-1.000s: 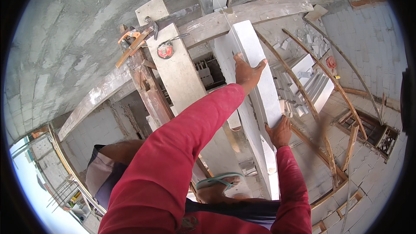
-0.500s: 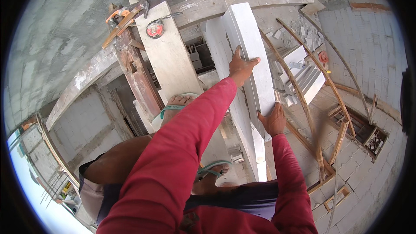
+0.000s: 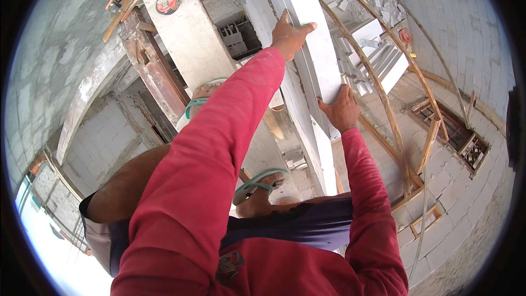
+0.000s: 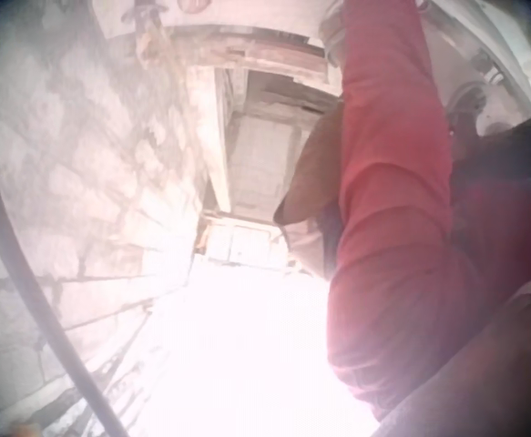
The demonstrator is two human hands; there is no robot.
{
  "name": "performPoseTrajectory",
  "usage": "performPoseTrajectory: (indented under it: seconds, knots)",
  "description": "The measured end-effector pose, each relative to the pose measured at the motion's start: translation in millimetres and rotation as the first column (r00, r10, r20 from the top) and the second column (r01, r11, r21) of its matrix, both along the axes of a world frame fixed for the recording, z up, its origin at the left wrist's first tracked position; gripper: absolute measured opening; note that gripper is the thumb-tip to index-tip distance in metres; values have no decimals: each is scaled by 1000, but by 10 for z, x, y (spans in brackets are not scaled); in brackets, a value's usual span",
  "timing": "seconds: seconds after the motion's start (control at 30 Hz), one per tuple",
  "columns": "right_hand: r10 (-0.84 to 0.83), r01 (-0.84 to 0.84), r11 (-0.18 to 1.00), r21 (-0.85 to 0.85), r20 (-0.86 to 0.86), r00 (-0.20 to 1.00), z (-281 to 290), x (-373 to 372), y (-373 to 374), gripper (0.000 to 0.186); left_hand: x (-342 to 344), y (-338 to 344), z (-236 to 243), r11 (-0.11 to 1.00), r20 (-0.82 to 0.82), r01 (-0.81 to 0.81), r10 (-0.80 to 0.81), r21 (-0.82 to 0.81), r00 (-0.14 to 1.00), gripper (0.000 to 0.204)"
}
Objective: The person positions a long white plasterboard strip onto a wooden support structure, then uses a trowel to apply and smooth cement along the edges and joints. The person repeatedly scoops cement from a bucket and spreads it to secure the board.
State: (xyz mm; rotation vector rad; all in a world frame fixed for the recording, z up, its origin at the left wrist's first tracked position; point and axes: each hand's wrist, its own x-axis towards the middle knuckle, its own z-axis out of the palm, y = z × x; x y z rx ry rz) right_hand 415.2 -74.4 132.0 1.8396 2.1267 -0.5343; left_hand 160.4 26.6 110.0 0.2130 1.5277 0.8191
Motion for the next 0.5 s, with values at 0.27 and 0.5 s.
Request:
performPoseTrajectory:
  seconds: [0.27,0.5]
  knots:
    - [4,-4,1000,-28,15,1000,42,-29,-4,93,17,18,-68,1000,-25,4,-5,-8,1000,109]
    - [-15,15,1000,5,13,1000,-5,-36,-73,84,3,-31,-177,1000,57,20,-20,7,998,110]
